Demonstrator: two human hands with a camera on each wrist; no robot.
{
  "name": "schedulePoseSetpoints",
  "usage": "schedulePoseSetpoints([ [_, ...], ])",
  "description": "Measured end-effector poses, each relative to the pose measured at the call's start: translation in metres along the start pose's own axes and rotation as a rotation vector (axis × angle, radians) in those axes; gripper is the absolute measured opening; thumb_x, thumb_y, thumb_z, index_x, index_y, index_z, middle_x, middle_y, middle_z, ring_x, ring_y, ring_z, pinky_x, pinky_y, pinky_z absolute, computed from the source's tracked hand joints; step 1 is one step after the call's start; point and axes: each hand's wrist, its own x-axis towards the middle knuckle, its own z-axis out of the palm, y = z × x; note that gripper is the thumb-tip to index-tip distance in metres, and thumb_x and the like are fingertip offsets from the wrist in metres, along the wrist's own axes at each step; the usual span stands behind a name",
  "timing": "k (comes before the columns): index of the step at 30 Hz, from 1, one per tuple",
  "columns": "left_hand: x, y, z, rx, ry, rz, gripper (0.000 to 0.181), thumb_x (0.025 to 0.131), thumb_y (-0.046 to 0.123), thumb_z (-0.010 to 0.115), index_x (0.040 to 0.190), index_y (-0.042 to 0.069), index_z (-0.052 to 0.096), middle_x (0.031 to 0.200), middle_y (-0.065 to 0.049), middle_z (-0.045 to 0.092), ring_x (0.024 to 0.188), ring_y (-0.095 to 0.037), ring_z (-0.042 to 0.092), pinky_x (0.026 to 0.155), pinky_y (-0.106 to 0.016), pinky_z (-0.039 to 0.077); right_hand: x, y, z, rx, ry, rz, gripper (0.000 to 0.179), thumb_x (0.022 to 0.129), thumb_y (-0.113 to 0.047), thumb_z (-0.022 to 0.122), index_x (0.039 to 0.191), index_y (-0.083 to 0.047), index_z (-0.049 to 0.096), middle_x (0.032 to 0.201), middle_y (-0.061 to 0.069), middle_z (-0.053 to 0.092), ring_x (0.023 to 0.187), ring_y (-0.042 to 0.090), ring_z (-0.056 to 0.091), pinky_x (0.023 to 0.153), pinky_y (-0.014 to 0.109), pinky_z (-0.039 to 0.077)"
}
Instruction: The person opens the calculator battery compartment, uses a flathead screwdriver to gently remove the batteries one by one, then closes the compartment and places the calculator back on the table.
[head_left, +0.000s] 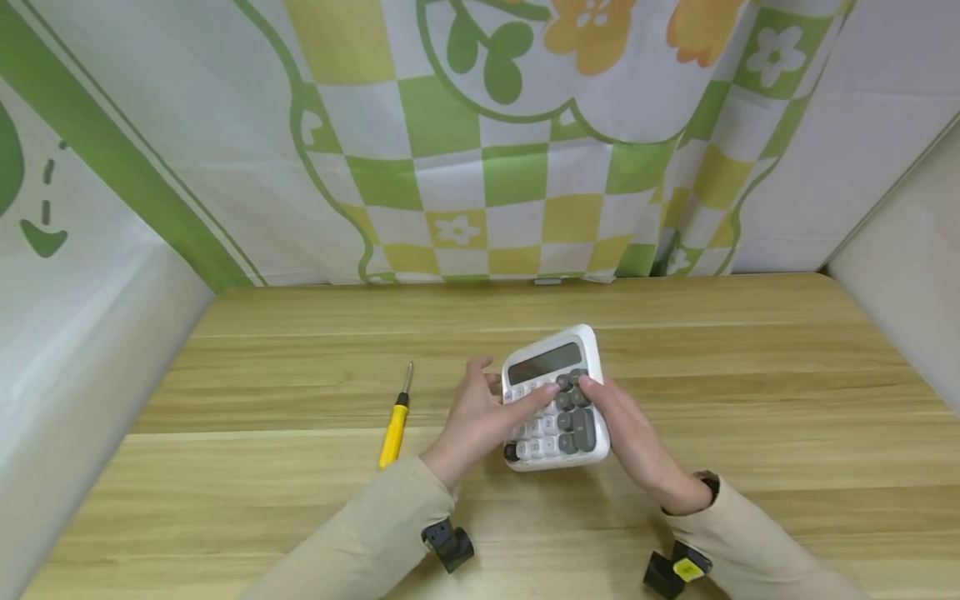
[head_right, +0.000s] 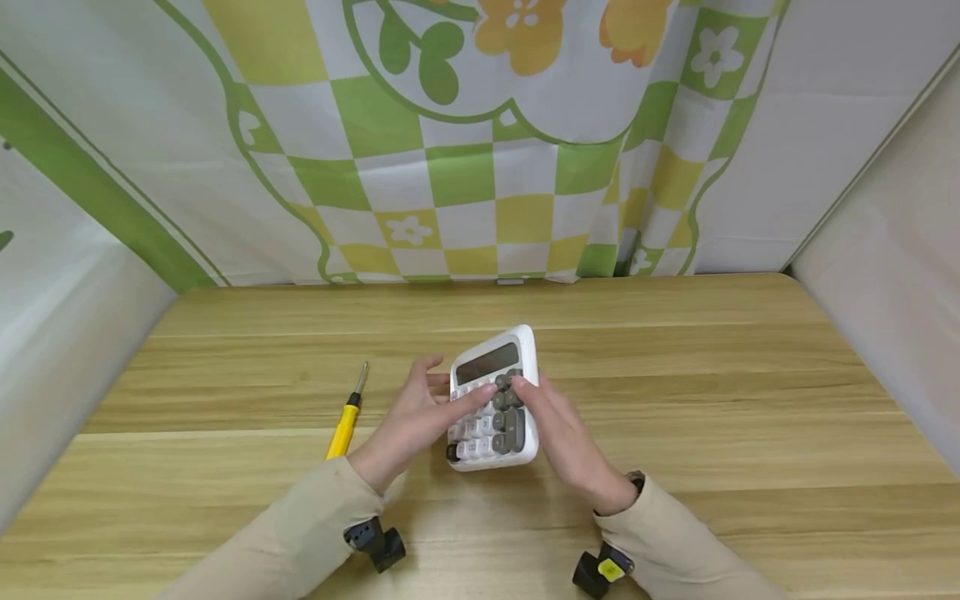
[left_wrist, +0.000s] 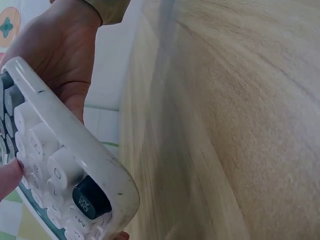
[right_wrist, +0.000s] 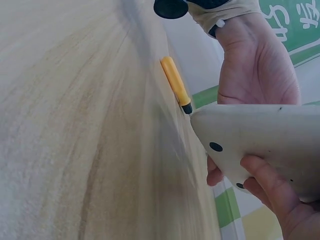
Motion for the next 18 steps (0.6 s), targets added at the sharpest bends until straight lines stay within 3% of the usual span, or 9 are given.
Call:
schedulePoseSetpoints([
  [2, 0.000, -0.001, -0.001, -0.020, -0.030, -0.014, 0.104, 0.077, 0.044, 0.077, 0.148, -0.004, 0.018, 0.129, -0.022, 0.054, 0.107, -0.027, 0.058, 0.095, -0.042, 0.048, 0.000, 0.000, 0.000, 0.009, 0.005, 0.016, 0.050, 0.104, -0.029, 0.028, 0.137, 0.007, 0.040, 0.102, 0.022, 0.064, 0.083, 0.008, 0.064, 0.074, 0.026, 0.053],
  [6, 0.001, -0.003, -0.004, -0.058, -0.095, -0.010, 0.079, 0.080, 0.041, 0.075, 0.135, -0.005, 0.041, 0.111, -0.017, 0.067, 0.092, -0.019, 0.065, 0.087, -0.037, 0.052, 0.000, 0.001, 0.000, 0.008, 0.026, 0.047, 0.050, 0.104, -0.029, 0.028, 0.139, 0.005, 0.039, 0.102, 0.020, 0.064, 0.083, 0.008, 0.064, 0.074, 0.026, 0.052],
  [9, 0.002, -0.004, -0.006, -0.048, -0.104, -0.007, 0.060, 0.081, 0.038, 0.075, 0.121, -0.002, 0.053, 0.105, -0.013, 0.069, 0.089, -0.017, 0.065, 0.082, -0.034, 0.053, 0.001, 0.001, -0.001, -0.006, 0.041, 0.058, 0.049, 0.105, -0.030, 0.028, 0.140, 0.003, 0.039, 0.100, 0.019, 0.063, 0.082, 0.009, 0.063, 0.074, 0.025, 0.052],
  [14, 0.001, -0.005, -0.010, 0.018, -0.067, -0.018, 0.061, 0.082, 0.031, 0.075, 0.126, -0.003, 0.050, 0.114, -0.016, 0.062, 0.100, -0.023, 0.059, 0.088, -0.037, 0.050, 0.002, 0.003, -0.004, -0.037, 0.067, 0.047, 0.048, 0.105, -0.030, 0.028, 0.140, 0.001, 0.040, 0.104, 0.020, 0.061, 0.087, 0.010, 0.060, 0.077, 0.025, 0.051],
  [18, 0.002, -0.006, -0.012, 0.012, -0.067, -0.013, 0.065, 0.082, 0.029, 0.075, 0.132, -0.001, 0.047, 0.119, -0.014, 0.059, 0.104, -0.024, 0.057, 0.094, -0.040, 0.047, 0.003, 0.004, -0.005, -0.054, 0.083, 0.055, 0.047, 0.105, -0.028, 0.030, 0.141, 0.001, 0.040, 0.110, 0.021, 0.060, 0.091, 0.009, 0.059, 0.079, 0.024, 0.050],
])
